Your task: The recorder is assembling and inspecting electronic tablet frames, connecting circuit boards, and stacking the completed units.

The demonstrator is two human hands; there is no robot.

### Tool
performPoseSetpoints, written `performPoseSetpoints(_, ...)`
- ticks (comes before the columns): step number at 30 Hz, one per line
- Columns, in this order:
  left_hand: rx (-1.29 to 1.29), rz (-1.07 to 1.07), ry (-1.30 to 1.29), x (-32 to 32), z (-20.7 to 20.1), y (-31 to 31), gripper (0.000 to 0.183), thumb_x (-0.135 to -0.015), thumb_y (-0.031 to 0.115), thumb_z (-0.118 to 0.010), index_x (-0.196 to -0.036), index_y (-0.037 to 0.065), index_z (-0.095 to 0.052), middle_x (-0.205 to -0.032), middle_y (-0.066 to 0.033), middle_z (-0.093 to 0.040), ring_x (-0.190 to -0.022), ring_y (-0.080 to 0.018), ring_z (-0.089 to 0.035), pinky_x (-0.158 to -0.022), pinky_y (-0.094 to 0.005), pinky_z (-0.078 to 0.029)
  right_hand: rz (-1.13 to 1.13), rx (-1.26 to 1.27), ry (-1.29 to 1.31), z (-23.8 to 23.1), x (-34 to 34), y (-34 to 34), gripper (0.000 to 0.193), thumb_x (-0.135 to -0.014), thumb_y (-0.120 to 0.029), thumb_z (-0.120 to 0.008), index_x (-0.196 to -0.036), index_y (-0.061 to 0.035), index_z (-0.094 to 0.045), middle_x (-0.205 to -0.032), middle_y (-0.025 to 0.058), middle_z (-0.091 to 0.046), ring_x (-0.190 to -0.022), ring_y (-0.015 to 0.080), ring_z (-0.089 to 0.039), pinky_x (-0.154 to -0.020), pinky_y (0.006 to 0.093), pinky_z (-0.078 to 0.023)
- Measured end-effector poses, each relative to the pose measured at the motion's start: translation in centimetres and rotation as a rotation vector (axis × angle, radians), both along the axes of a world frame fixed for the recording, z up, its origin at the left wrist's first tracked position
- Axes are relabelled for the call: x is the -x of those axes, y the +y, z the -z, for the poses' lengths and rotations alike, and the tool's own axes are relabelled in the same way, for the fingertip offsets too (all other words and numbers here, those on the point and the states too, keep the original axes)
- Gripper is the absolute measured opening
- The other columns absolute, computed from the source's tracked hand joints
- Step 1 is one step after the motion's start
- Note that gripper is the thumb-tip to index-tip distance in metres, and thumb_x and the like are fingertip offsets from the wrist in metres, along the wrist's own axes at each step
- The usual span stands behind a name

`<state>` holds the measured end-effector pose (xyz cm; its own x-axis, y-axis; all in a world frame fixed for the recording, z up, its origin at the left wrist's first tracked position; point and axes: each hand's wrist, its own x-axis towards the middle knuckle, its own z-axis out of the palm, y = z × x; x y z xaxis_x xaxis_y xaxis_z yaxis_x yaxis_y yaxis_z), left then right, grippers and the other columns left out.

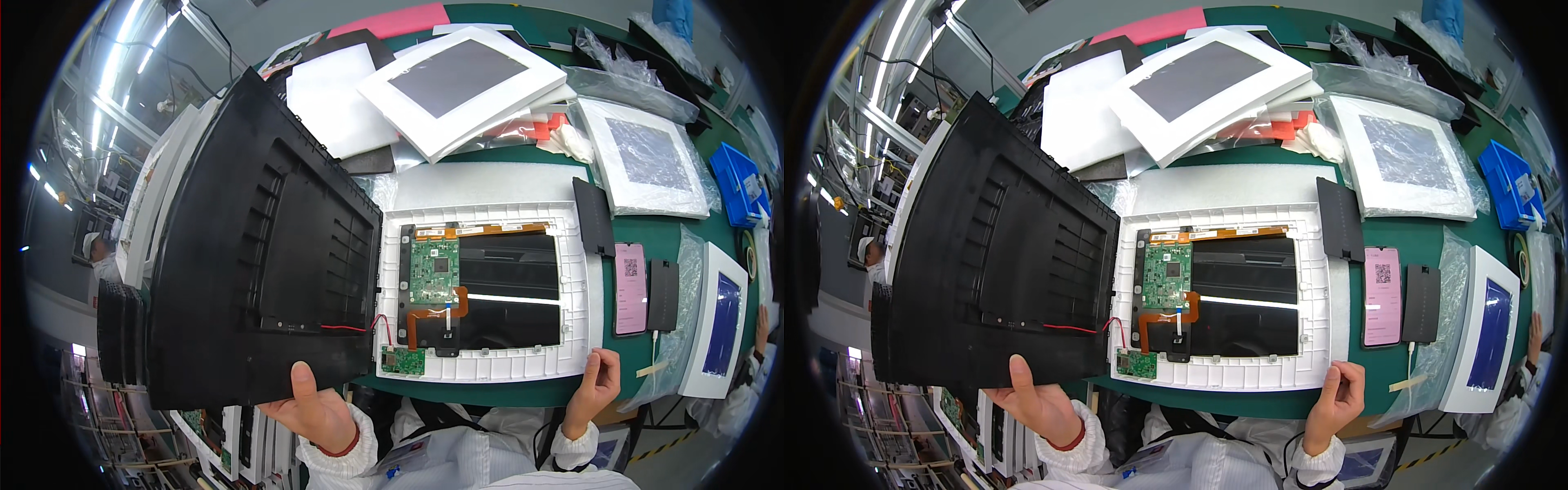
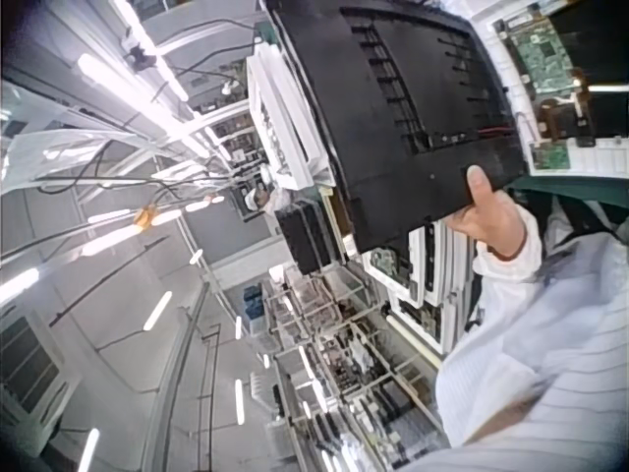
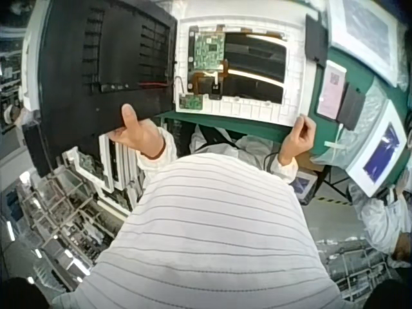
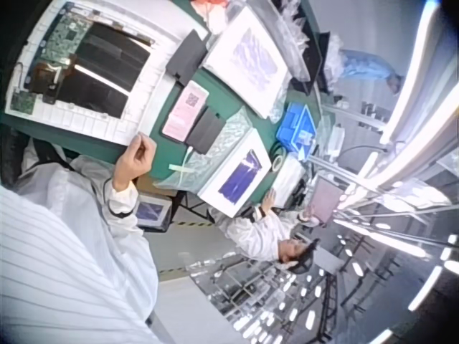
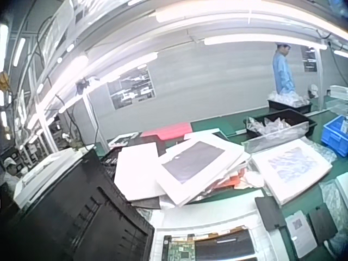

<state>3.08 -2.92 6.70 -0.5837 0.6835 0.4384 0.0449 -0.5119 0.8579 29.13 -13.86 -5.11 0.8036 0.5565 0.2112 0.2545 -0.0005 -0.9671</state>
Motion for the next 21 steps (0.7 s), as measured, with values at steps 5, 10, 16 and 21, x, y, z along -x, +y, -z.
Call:
performPoseSetpoints(5, -0.011, 0.009, 0.024, 0.0, 0.0, 0.2, 0.050, -0.080, 0.002, -0.065, -0.125, 0.002, -0.042, -0.116, -0.0108, -0.055, -0.099, -0.0206, -0.058, -0.089, -0.0318, -0.049, 0.011, 0.016, 0.015, -0.7, 0.0, 0.0, 0.007, -0.090, -0.005, -0.056, -0.088, 0.0021, -0.055, -0.085, 0.0029, -0.052, -0.076, 0.0103, -0.046, -0.071, 0.0211, -0.037)
performPoseSetpoints(10, -0.007, -0.005, 0.010, 0.5, 0.5, 0.1, 0.051, -0.079, 0.002, -0.065, -0.125, 0.002, -0.043, -0.119, -0.0111, -0.053, -0.102, -0.0214, -0.056, -0.089, -0.0326, -0.048, -0.344, 0.184, -0.310, -7.0, 2.2, 1.5, 0.011, -0.074, 0.006, -0.064, -0.084, 0.0009, -0.062, -0.079, 0.0111, -0.058, -0.072, 0.0207, -0.056, -0.062, 0.0272, -0.045)
performPoseSetpoints(16, 0.047, -0.016, -0.033, 1.0, 0.3, 0.3, 0.057, -0.079, 0.004, -0.065, -0.129, 0.001, -0.040, -0.123, -0.0117, -0.050, -0.106, -0.0230, -0.054, -0.091, -0.0345, -0.047, -0.859, 0.439, -0.408, -8.7, 4.6, 9.2, 0.009, -0.078, -0.008, -0.066, -0.087, -0.0053, -0.063, -0.079, 0.0085, -0.058, -0.071, 0.0268, -0.059, -0.061, 0.0351, -0.048)
performPoseSetpoints(21, 0.058, -0.074, 0.022, 1.3, 1.0, 0.1, 0.058, -0.081, 0.009, -0.064, -0.131, -0.003, -0.037, -0.124, -0.0154, -0.049, -0.105, -0.0250, -0.054, -0.092, -0.0358, -0.046, -0.908, 0.527, -0.642, -8.1, 6.4, 13.0, 0.012, -0.082, -0.012, -0.063, -0.090, -0.0047, -0.060, -0.082, 0.0099, -0.058, -0.073, 0.0283, -0.060, -0.062, 0.0373, -0.048)
